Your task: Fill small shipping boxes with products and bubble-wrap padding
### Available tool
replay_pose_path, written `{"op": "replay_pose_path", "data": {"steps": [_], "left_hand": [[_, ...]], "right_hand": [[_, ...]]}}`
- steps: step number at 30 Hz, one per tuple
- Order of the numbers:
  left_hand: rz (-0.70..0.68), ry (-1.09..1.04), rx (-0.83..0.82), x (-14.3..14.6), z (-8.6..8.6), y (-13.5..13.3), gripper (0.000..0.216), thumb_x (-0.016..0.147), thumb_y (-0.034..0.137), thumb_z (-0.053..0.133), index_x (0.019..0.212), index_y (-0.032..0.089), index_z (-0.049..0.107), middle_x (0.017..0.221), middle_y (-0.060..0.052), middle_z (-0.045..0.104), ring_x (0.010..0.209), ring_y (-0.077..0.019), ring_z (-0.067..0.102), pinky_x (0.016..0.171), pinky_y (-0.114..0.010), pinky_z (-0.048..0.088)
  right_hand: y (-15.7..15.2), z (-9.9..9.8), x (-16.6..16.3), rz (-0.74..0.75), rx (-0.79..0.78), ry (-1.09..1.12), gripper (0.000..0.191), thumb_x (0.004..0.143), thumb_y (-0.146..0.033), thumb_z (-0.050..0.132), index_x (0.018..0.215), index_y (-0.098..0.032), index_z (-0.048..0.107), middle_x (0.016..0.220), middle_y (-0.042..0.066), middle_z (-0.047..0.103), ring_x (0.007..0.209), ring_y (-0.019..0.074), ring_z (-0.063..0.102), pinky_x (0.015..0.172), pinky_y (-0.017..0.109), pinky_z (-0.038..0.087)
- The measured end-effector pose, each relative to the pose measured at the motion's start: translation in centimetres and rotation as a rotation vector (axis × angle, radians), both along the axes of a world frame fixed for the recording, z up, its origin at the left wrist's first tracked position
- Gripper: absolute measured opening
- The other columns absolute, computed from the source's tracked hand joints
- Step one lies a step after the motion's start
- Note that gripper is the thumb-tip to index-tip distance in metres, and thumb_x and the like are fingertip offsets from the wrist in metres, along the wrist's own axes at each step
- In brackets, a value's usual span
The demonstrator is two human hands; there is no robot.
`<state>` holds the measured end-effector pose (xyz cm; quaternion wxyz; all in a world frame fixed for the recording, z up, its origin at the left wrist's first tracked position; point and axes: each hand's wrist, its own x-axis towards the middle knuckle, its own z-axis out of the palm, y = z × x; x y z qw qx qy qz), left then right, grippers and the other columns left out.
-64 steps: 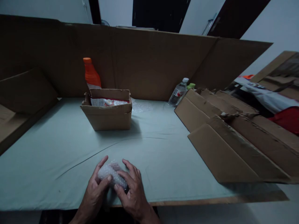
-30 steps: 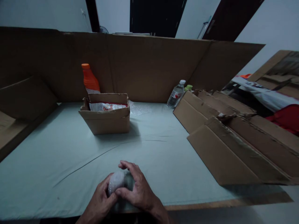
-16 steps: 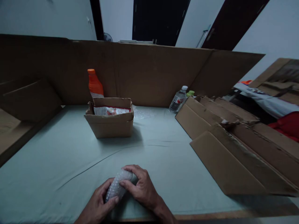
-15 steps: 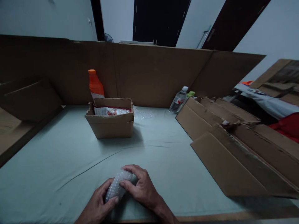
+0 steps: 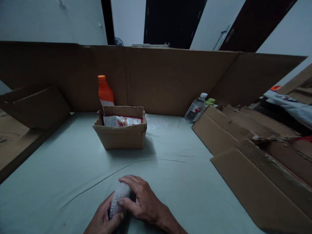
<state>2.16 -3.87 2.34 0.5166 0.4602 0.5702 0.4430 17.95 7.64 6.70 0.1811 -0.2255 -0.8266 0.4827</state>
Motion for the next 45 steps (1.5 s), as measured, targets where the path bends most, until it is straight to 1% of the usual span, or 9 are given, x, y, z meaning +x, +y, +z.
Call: {"op": "replay_pose_path", "data": {"steps": [7, 10, 15, 19, 25, 28, 35, 41, 45], "left_hand": [[0.008, -0.029, 0.023, 0.2, -1.0, 0.3, 0.037, 0.082, 0.039, 0.057, 0.111, 0.015, 0.060, 0.093, -0.006, 0.065, 0.083, -0.0200, 0.058, 0.075, -0.027, 0.046], [0.021, -0.040, 0.032, 0.2, -1.6, 0.3, 0.040, 0.080, 0.041, 0.058, 0.110, 0.015, 0.061, 0.092, -0.006, 0.065, 0.083, -0.0203, 0.058, 0.077, -0.028, 0.046], [-0.008, -0.025, 0.011, -0.8, -2.2, 0.6, 0.045, 0.078, 0.041, 0.062, 0.116, 0.017, 0.061, 0.090, -0.005, 0.065, 0.085, -0.0209, 0.058, 0.077, -0.028, 0.046], [-0.038, -0.057, 0.006, -1.7, -2.5, 0.9, 0.051, 0.080, 0.049, 0.065, 0.119, 0.017, 0.061, 0.092, -0.006, 0.065, 0.083, -0.0192, 0.057, 0.075, -0.027, 0.045], [0.203, -0.242, -0.082, -1.5, -3.5, 0.7, 0.072, 0.075, 0.065, 0.070, 0.127, 0.018, 0.054, 0.097, -0.007, 0.060, 0.073, -0.0145, 0.056, 0.061, -0.025, 0.044], [0.273, -0.259, -0.089, -1.3, -3.4, 0.9, 0.078, 0.072, 0.067, 0.072, 0.130, 0.018, 0.052, 0.094, -0.007, 0.059, 0.076, -0.0174, 0.058, 0.060, -0.026, 0.046], [0.189, -0.222, -0.028, -1.1, -1.3, 1.7, 0.061, 0.076, 0.066, 0.069, 0.112, 0.017, 0.065, 0.100, -0.010, 0.067, 0.089, -0.0221, 0.061, 0.079, -0.031, 0.049], [0.212, -0.196, -0.047, -1.8, -0.8, 1.5, 0.063, 0.073, 0.067, 0.071, 0.112, 0.017, 0.066, 0.100, -0.010, 0.069, 0.082, -0.0203, 0.062, 0.071, -0.028, 0.049], [0.273, -0.174, -0.035, -1.6, -0.6, 1.6, 0.066, 0.072, 0.067, 0.072, 0.115, 0.017, 0.065, 0.106, -0.012, 0.069, 0.095, -0.0252, 0.064, 0.078, -0.031, 0.051]], "right_hand": [[0.1, -0.9, -0.3, 0.007, -0.071, -0.069, 0.063, 0.080, -0.037, 0.070, 0.140, -0.021, 0.055, 0.136, 0.012, 0.061, 0.124, 0.0301, 0.056, 0.108, 0.047, 0.041], [0.1, -1.1, -0.7, -0.011, -0.087, 0.000, 0.057, 0.077, -0.034, 0.072, 0.132, -0.020, 0.061, 0.125, 0.011, 0.067, 0.113, 0.0277, 0.061, 0.103, 0.042, 0.045], [0.3, -1.2, -0.7, -0.184, -0.132, 0.068, 0.033, 0.077, -0.030, 0.071, 0.109, -0.019, 0.069, 0.099, 0.006, 0.072, 0.089, 0.0214, 0.064, 0.085, 0.031, 0.050], [1.0, -1.4, -0.1, -0.373, -0.181, 0.126, 0.030, 0.082, -0.040, 0.067, 0.103, -0.018, 0.068, 0.084, 0.003, 0.067, 0.075, 0.0178, 0.060, 0.071, 0.026, 0.049], [2.0, -1.8, 0.3, -0.541, -0.333, 0.258, 0.040, 0.082, -0.051, 0.069, 0.102, -0.017, 0.065, 0.081, 0.003, 0.062, 0.072, 0.0171, 0.057, 0.065, 0.026, 0.048], [2.0, -1.9, 0.1, -0.539, -0.359, 0.262, 0.042, 0.081, -0.052, 0.070, 0.103, -0.017, 0.065, 0.081, 0.003, 0.061, 0.072, 0.0173, 0.057, 0.065, 0.026, 0.048], [1.1, -2.2, -0.6, -0.382, -0.353, 0.218, 0.036, 0.084, -0.048, 0.067, 0.102, -0.017, 0.064, 0.080, 0.002, 0.060, 0.072, 0.0165, 0.055, 0.066, 0.026, 0.047], [1.2, -1.9, -0.1, -0.437, -0.284, 0.223, 0.035, 0.085, -0.048, 0.064, 0.102, -0.017, 0.065, 0.081, 0.002, 0.061, 0.073, 0.0172, 0.056, 0.067, 0.026, 0.047], [1.3, -1.9, 0.2, -0.462, -0.252, 0.228, 0.034, 0.084, -0.047, 0.064, 0.100, -0.017, 0.066, 0.081, 0.003, 0.062, 0.073, 0.0176, 0.056, 0.067, 0.027, 0.047]]}}
